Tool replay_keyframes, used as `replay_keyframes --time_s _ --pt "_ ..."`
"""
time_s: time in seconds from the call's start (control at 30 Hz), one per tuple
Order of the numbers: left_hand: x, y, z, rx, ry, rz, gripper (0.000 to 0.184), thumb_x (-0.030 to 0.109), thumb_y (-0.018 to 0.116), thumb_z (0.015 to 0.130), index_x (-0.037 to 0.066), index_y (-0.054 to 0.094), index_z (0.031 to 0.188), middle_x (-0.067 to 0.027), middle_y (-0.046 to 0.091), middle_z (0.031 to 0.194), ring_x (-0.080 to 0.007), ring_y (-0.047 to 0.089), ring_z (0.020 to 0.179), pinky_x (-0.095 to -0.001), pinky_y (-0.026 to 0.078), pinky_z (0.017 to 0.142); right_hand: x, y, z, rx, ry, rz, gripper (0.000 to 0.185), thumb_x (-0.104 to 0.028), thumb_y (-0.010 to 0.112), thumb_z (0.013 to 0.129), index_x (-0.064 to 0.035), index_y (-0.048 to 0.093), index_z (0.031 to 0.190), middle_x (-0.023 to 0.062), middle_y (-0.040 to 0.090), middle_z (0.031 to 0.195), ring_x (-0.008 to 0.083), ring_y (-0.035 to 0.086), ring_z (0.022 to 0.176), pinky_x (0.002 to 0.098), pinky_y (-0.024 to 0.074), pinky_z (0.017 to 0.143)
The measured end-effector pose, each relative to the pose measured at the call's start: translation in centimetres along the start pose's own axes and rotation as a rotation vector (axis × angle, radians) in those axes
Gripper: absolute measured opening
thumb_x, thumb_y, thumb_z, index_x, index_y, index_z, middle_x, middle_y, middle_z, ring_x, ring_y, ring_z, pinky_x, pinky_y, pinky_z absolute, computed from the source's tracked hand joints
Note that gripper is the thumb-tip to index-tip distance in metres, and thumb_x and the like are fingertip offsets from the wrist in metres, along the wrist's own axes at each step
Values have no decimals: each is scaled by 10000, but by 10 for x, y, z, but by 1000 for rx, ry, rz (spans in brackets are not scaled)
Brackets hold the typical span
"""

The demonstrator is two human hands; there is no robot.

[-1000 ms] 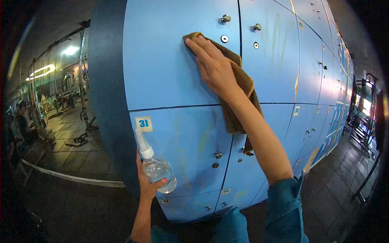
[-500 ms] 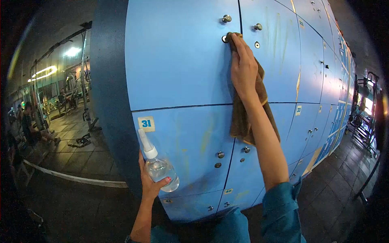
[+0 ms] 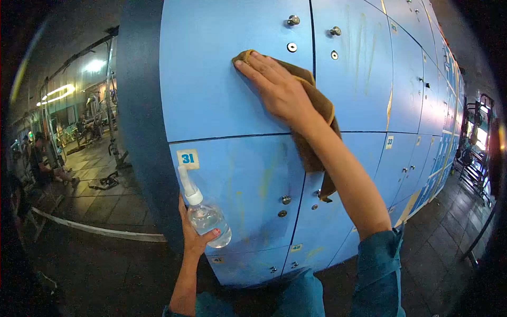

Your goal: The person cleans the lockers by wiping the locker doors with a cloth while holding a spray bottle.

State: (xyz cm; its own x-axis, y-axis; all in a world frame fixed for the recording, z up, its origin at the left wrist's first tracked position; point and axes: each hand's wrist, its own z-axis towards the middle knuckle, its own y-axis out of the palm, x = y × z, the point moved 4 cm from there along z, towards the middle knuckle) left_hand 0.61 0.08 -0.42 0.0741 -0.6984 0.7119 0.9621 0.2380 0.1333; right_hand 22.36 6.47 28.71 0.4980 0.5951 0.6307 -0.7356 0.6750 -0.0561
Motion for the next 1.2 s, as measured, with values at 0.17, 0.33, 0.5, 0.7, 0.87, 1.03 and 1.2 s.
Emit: replay_keyframes --time_s 0.17,0.33,0.5,0.7,0.87,1.03,1.2 --pt "3 1 0 0 -1 -16 1306 354 882 530 96 62 1513 -182 466 1294 -328 560 1146 -462 485 972 47 -12 1 139 130 -113 504 71 463 803 -50 530 1288 160 554 1286 335 482 1259 437 369 1084" --pt "2 1 -1 -5 -9 15 1311 395 884 550 76 50 1509 -181 468 1287 -322 565 1144 -469 483 981 64 -25 -11 285 444 -139 540 118 469 781 -20 498 1302 180 544 1278 374 496 1204 464 397 1026" --pt "-5 -3 2 -32 30 52 1251 423 876 573 -2 131 1484 -175 297 1426 -318 545 1177 -455 481 994 49 -6 -2 348 551 -237 564 130 489 748 1 493 1297 186 520 1298 394 441 1258 458 361 1059" --pt "-2 -1 3 -44 19 28 1122 440 861 576 -69 312 1412 -170 165 1494 -331 499 1230 -457 475 1002 27 20 35 362 448 -179 568 130 515 720 31 499 1279 217 535 1269 409 432 1265 466 343 1077" --pt "-11 -4 5 -22 38 62 1186 456 870 540 -70 281 1426 -166 193 1481 -332 507 1215 -456 468 1009 -17 64 77 392 288 -17 514 111 473 752 -3 550 1247 220 554 1250 379 477 1234 460 350 1079" --pt "3 -1 3 -24 7 19 1211 442 878 538 -61 246 1441 -161 196 1481 -322 522 1196 -443 464 1017 -98 115 95 277 72 182 429 -2 506 780 24 570 1203 231 549 1234 391 470 1233 482 322 1098" --pt "-3 -2 3 -57 -6 -8 1296 399 885 548 7 90 1493 -165 243 1457 -314 534 1184 -455 462 1017 -125 129 78 173 -137 242 441 -6 543 793 -25 582 1232 169 583 1225 334 494 1235 438 366 1090"
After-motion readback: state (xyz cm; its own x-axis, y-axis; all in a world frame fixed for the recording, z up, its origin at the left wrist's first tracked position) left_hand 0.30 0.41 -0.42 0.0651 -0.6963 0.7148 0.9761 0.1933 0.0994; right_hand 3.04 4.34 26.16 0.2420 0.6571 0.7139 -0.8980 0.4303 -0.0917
